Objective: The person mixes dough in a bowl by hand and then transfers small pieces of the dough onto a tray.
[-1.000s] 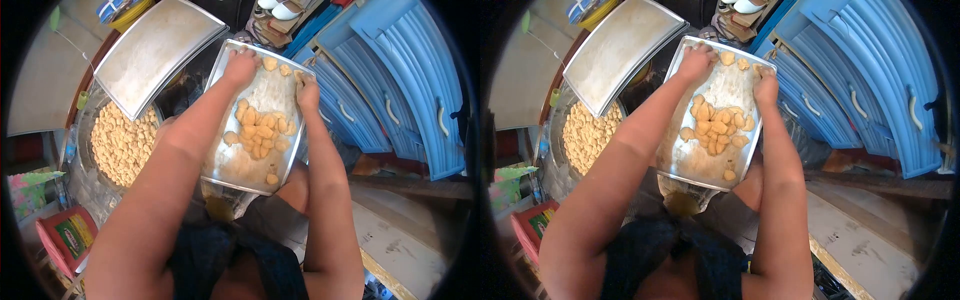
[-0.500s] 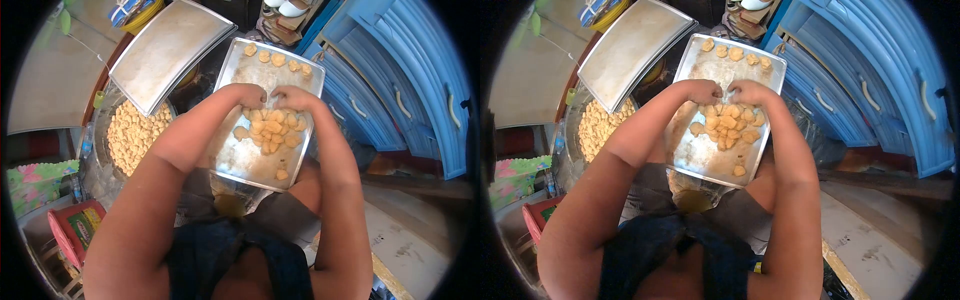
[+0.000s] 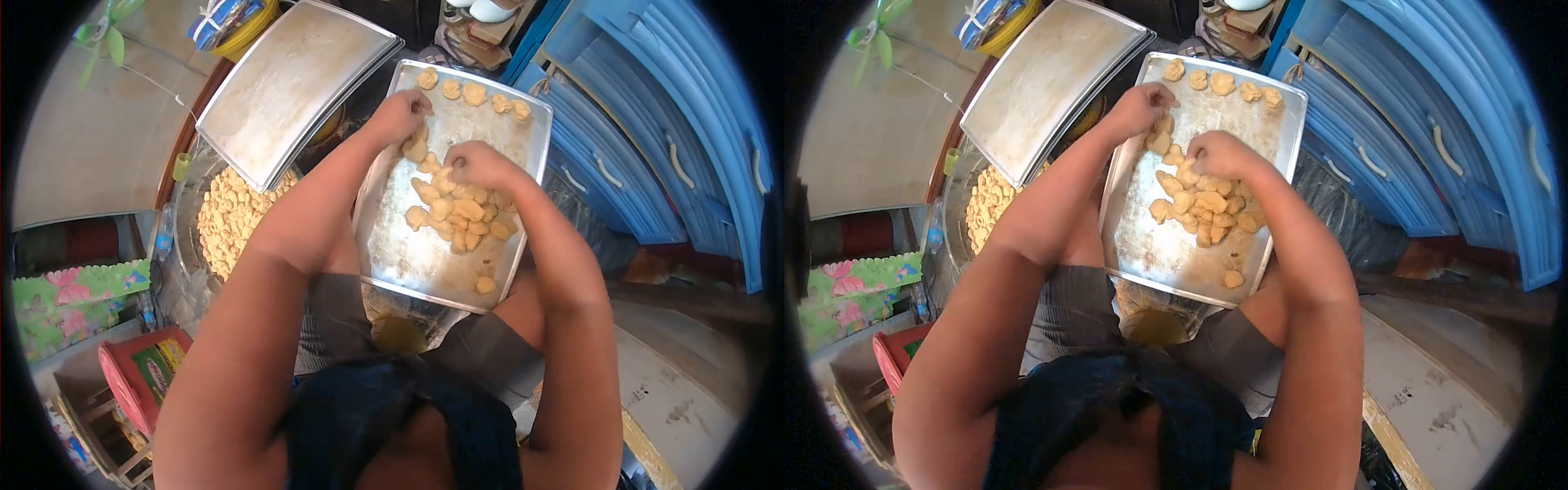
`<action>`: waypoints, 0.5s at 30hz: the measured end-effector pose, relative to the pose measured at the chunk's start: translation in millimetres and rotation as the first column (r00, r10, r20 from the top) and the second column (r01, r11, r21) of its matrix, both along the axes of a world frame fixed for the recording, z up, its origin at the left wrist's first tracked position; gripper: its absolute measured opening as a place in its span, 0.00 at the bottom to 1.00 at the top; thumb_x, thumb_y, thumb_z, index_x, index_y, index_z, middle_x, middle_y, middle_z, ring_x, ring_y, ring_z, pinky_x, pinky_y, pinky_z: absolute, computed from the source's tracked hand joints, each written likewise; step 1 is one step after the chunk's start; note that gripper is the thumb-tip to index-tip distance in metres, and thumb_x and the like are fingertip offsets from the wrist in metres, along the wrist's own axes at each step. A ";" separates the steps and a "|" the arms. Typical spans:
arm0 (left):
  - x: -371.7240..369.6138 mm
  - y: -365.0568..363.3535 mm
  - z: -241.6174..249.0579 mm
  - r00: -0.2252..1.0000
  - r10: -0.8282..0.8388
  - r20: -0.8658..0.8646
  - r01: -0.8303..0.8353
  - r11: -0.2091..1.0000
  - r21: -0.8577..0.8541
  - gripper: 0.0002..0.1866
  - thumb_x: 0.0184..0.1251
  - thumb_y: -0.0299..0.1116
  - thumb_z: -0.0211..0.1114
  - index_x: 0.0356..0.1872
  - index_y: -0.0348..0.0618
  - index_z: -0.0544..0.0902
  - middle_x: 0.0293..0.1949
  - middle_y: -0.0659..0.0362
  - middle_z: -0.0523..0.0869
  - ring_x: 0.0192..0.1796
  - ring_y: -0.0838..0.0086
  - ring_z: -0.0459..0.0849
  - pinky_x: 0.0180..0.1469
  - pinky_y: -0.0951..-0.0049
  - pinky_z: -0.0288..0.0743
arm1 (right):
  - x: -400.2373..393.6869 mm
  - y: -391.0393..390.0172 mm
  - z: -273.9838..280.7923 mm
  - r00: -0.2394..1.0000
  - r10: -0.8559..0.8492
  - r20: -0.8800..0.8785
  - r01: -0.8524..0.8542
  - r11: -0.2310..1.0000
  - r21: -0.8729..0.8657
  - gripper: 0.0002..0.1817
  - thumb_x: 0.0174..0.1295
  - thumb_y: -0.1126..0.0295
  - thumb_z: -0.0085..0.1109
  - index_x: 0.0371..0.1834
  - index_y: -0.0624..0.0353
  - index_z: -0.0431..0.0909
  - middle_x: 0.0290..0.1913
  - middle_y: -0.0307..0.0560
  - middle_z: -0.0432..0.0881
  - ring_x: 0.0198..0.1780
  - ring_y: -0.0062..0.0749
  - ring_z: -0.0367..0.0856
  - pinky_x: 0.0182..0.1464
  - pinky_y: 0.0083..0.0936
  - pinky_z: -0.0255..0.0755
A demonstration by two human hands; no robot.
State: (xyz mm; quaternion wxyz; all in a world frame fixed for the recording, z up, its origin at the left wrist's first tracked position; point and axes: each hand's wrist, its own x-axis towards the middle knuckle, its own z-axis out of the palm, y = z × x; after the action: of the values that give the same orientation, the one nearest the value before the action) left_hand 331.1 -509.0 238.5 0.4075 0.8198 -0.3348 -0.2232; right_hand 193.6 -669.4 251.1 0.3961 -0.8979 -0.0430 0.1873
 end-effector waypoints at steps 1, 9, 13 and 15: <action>9.1 -6.3 -2.0 0.997 0.046 0.057 -0.043 0.998 -0.038 0.14 0.45 0.19 0.59 0.37 0.38 0.80 0.30 0.56 0.81 0.35 0.70 0.79 0.42 0.75 0.73 | 3.5 -6.7 1.6 0.998 -0.065 0.008 0.065 0.998 0.004 0.17 0.46 0.66 0.62 0.41 0.61 0.77 0.36 0.53 0.80 0.37 0.39 0.79 0.42 0.28 0.70; 31.4 -15.7 -7.9 0.964 -0.012 0.264 -0.019 0.993 0.114 0.15 0.42 0.27 0.63 0.37 0.41 0.81 0.30 0.52 0.80 0.34 0.64 0.80 0.40 0.70 0.73 | 36.2 -12.4 -22.5 0.716 -0.567 0.408 0.579 0.808 0.106 0.13 0.52 0.72 0.55 0.42 0.63 0.76 0.37 0.56 0.79 0.38 0.44 0.78 0.42 0.30 0.71; 27.9 -15.4 -16.8 0.938 0.061 0.340 -0.087 0.994 0.061 0.14 0.44 0.28 0.65 0.36 0.40 0.80 0.31 0.51 0.80 0.34 0.61 0.80 0.39 0.68 0.73 | 41.7 -1.2 -19.7 0.784 -0.510 0.353 0.503 0.856 0.119 0.18 0.53 0.67 0.56 0.48 0.60 0.74 0.43 0.53 0.76 0.46 0.44 0.75 0.50 0.32 0.67; 24.9 -15.5 -17.4 0.930 0.100 0.355 -0.121 0.992 0.035 0.14 0.44 0.29 0.65 0.36 0.41 0.80 0.30 0.50 0.80 0.34 0.60 0.80 0.39 0.68 0.73 | 36.6 9.0 -14.3 0.776 -0.378 0.505 0.474 0.878 -0.071 0.18 0.53 0.65 0.56 0.48 0.58 0.74 0.46 0.50 0.74 0.49 0.42 0.71 0.53 0.33 0.63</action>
State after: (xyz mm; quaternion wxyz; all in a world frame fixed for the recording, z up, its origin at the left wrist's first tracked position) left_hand 356.0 -524.5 221.1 0.3295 0.8752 -0.3492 -0.0588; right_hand 230.2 -660.5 236.8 0.3159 -0.9359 0.0845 -0.1312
